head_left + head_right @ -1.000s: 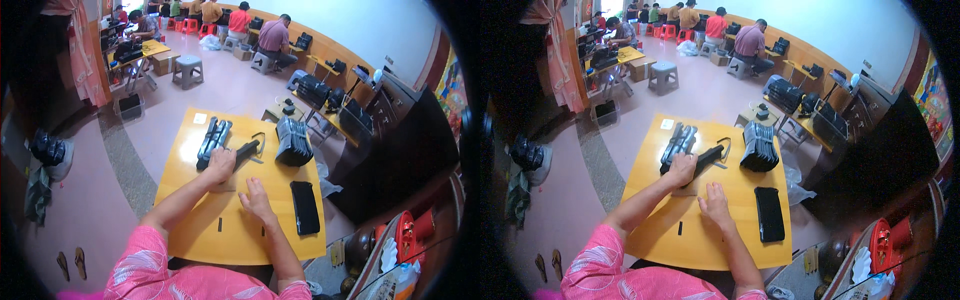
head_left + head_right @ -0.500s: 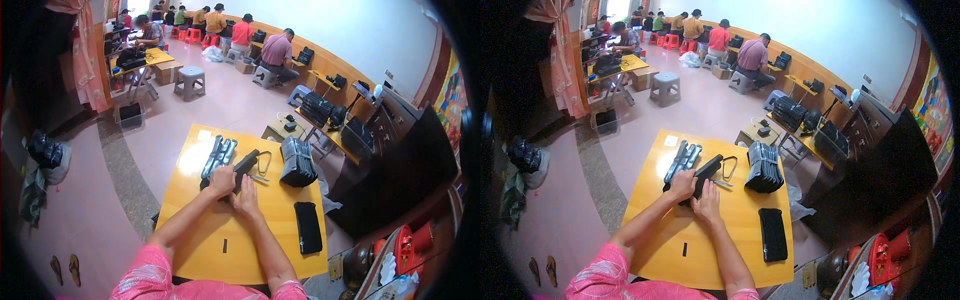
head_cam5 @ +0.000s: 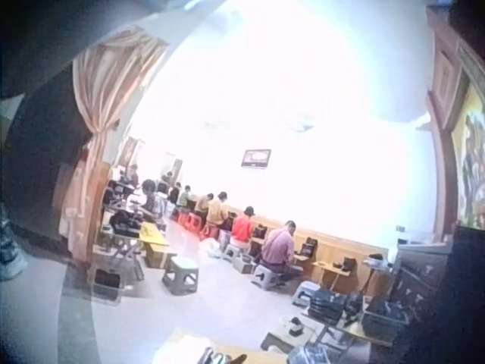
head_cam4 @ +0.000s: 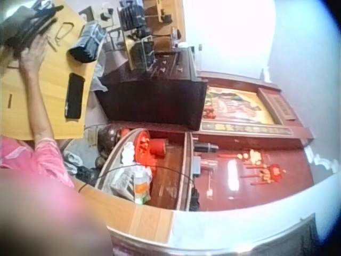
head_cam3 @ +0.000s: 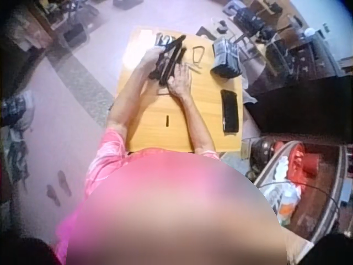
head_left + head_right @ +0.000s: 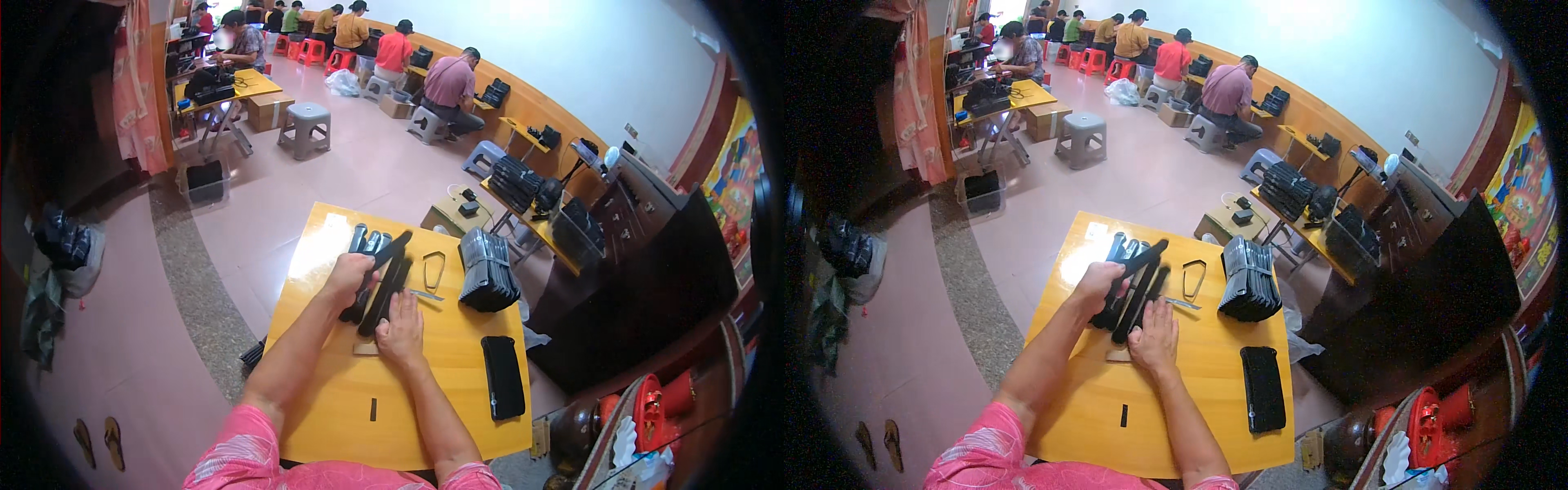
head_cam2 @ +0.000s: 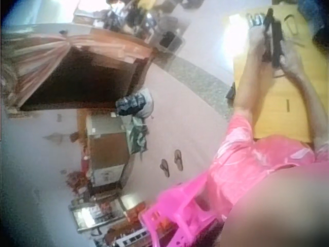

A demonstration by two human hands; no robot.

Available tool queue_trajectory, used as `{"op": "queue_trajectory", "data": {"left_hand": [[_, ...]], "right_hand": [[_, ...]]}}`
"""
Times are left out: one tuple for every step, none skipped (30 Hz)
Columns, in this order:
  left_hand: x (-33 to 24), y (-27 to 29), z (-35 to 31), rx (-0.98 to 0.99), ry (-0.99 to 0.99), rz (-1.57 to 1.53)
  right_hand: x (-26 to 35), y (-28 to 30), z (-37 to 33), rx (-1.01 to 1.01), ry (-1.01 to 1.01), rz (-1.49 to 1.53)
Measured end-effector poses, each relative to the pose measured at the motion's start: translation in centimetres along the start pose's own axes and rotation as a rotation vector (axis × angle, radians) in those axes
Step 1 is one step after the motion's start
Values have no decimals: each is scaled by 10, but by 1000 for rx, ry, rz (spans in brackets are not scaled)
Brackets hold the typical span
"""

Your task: Assembling and inspecting black straps and plastic components for soft goods at a workshop table.

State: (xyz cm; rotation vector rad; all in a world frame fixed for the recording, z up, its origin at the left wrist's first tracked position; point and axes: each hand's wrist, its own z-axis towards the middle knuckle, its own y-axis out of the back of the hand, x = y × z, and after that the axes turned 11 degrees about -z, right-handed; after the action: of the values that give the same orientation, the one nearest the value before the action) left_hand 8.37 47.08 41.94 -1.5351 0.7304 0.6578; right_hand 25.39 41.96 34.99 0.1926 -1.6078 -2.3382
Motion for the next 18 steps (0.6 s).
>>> {"op": "queue_trajectory", "data": {"left_hand": [[-9, -3, -1, 4, 1, -1], [-21, -6, -3, 17, 43, -95], [-34, -9, -7, 25, 82, -188], [-47, -14, -11, 80, 63, -150], [-54, -18, -16, 86, 65, -149], [-61, -22, -19, 171, 34, -112], [-67, -26, -24, 256, 3, -75], [-72, -28, -30, 285, 10, -103], [-78, -33, -40, 294, 11, -97], [-82, -37, -51, 314, 10, -142], [-86, -41, -62, 334, 10, -188], [-87, -41, -74, 349, 2, -170], [-87, -40, -79, 346, 8, -166], [-87, -39, -83, 359, 29, -176], [-87, -35, -91, 364, 49, -186], [-84, -31, -92, 365, 37, -176], [-83, -28, -94, 354, 47, -174], [-82, -26, -96, 373, 61, -187]], "right_hand": [[0, -2, 1, 33, -2, -22], [0, -3, 1, 31, -5, -25], [3, 2, 3, 76, -1, 6], [4, 5, 2, 120, -3, 34], [5, 7, 2, 117, -8, 31], [5, 8, 3, 146, -34, 54], [5, 8, 4, 174, -59, 79], [3, 6, 2, 169, -65, 78], [1, 1, 0, 154, -35, 49], [0, 1, -1, 142, -7, 20], [-1, 1, -2, 138, -16, 21], [0, 2, -4, 141, -14, 32], [2, 4, -6, 146, -13, 45], [2, 4, -6, 150, -17, 51], [4, 5, -6, 112, -1, 73], [2, 5, -6, 75, 10, 93], [0, 5, -4, 74, 16, 141], [-4, 8, -2, 123, -5, 207]]}}
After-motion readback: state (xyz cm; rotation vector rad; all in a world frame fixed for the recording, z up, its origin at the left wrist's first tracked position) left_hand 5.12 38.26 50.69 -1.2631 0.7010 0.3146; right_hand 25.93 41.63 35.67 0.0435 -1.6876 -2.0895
